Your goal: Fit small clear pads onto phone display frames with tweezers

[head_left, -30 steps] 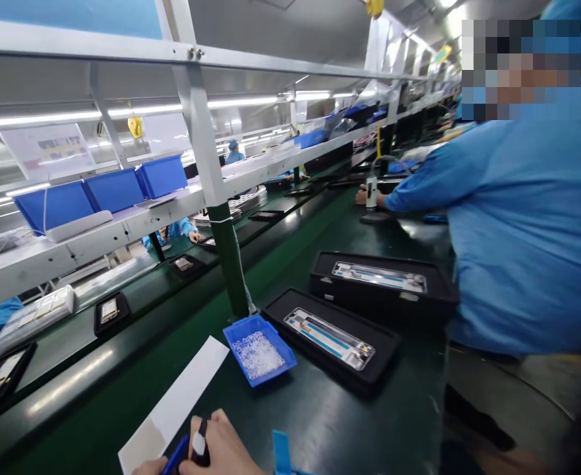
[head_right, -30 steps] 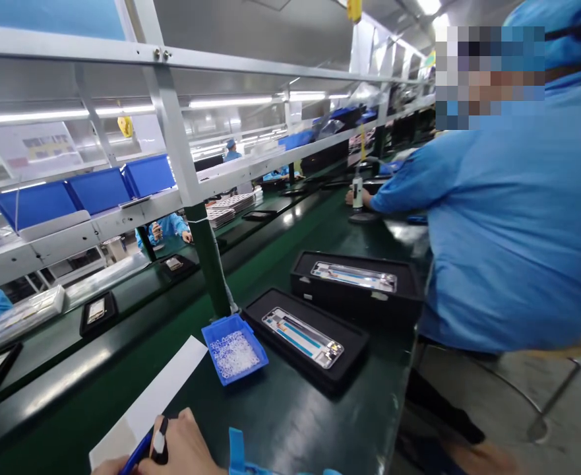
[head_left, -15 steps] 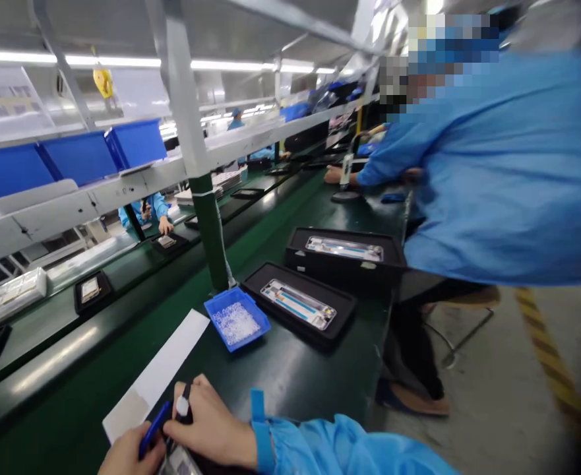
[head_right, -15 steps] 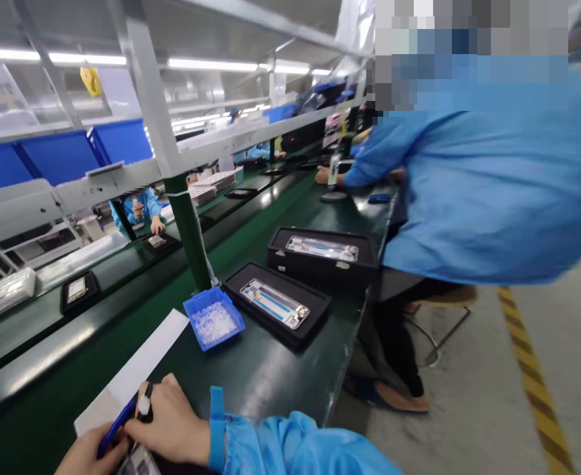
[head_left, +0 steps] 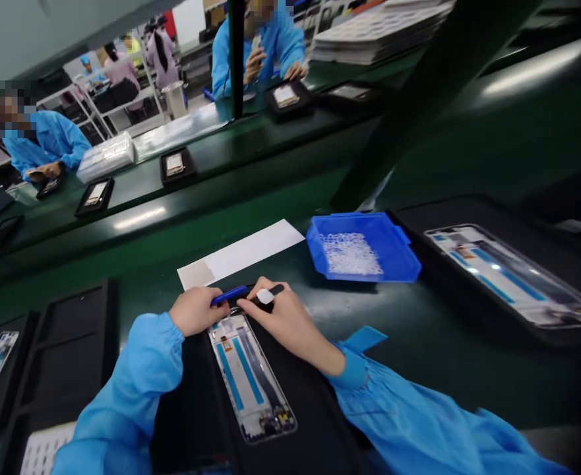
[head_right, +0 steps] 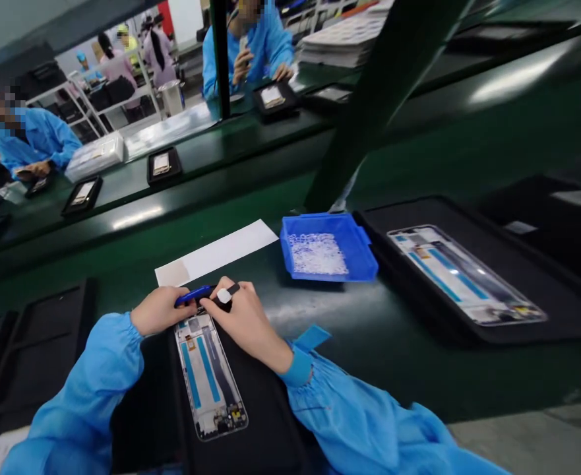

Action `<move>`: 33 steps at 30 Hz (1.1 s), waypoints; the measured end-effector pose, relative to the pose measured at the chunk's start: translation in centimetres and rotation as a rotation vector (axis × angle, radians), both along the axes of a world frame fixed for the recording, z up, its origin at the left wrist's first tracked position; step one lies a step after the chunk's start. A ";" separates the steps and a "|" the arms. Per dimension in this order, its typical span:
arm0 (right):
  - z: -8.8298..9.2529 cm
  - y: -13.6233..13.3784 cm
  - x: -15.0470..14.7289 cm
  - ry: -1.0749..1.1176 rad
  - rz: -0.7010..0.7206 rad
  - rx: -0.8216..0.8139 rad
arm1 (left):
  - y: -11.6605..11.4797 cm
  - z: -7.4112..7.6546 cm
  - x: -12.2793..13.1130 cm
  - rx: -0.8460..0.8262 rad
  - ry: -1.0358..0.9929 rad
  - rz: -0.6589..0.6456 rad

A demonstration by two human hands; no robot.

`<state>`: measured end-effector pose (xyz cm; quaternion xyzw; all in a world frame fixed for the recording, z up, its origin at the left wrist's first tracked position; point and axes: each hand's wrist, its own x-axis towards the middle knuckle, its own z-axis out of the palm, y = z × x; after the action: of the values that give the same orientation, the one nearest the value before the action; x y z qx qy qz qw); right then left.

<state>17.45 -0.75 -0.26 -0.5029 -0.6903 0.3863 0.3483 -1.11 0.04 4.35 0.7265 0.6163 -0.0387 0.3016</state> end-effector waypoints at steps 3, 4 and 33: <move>-0.1 -0.1 0.1 -0.016 0.018 0.018 | 0.0 0.3 0.1 -0.016 0.007 -0.004; -0.1 -0.2 0.1 -0.022 0.023 0.021 | 0.0 0.3 0.1 -0.019 0.010 -0.005; -2.6 -6.2 7.9 0.130 -0.259 0.040 | -3.6 2.2 -1.9 0.176 -0.262 0.292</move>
<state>25.34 -6.91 -2.82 -0.5549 -0.6031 0.3560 0.4490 -3.01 -3.57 6.54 0.6519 0.6714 0.1543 0.3170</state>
